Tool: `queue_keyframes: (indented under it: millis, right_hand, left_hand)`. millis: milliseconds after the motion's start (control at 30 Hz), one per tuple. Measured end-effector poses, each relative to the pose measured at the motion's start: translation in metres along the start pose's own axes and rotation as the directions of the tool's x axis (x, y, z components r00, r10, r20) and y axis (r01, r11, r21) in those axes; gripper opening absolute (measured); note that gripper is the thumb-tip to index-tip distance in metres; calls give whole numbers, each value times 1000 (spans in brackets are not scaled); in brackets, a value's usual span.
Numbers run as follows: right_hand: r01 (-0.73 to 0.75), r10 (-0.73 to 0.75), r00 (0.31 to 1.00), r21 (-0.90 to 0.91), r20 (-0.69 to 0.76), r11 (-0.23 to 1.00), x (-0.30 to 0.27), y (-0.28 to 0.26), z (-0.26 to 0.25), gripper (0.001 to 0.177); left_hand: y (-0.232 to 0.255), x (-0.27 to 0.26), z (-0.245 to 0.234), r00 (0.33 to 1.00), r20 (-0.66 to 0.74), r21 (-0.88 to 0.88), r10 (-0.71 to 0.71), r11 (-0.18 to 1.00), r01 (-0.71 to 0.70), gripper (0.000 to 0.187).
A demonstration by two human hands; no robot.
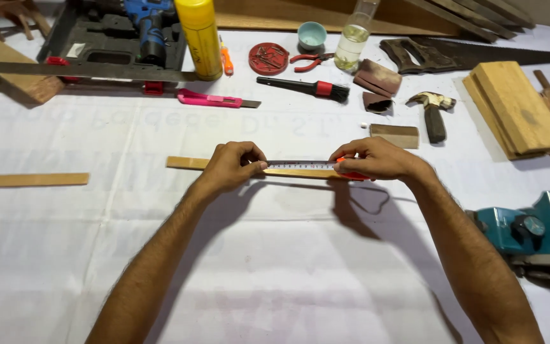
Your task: Measure and mark small wooden slats using a tape measure and sandpaper block.
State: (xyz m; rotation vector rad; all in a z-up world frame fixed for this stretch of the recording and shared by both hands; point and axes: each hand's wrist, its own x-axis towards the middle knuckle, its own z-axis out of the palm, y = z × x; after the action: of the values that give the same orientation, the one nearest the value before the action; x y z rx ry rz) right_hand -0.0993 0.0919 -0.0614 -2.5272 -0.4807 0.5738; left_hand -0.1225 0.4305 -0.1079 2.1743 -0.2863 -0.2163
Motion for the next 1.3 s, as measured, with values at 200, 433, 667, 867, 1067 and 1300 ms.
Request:
queue_keyframes:
  millis: [200,433,667,867,1067,1300]
  right_hand:
    - [-298,297,955,50,27,953,-24,67,-12,41]
    - [-357,366,931,222,2,907,-33,109,-1,35]
    - [-329,333,943,138,-7,934,-27,113,2,34]
    - [-353,358,933,147,-13,924,-27,113,4,33]
    - [-352,360,933,164,-24,922,-28,113,6,32]
    - [-270,289,955,206,-64,940,-31,117,10,31]
  left_hand:
    - [24,15,20,995,48,53,-85,995,83,19]
    - [24,15,16,983,64,19,-172,985,171,18]
    - [24,17,17,983,65,-17,-172,985,174,17]
    - [23,17,17,980,70,-10,-188,982,189,17]
    - [20,18,18,978,68,1,-195,981,195,16]
    - [22,15,18,984,57,7,-171,985,171,18]
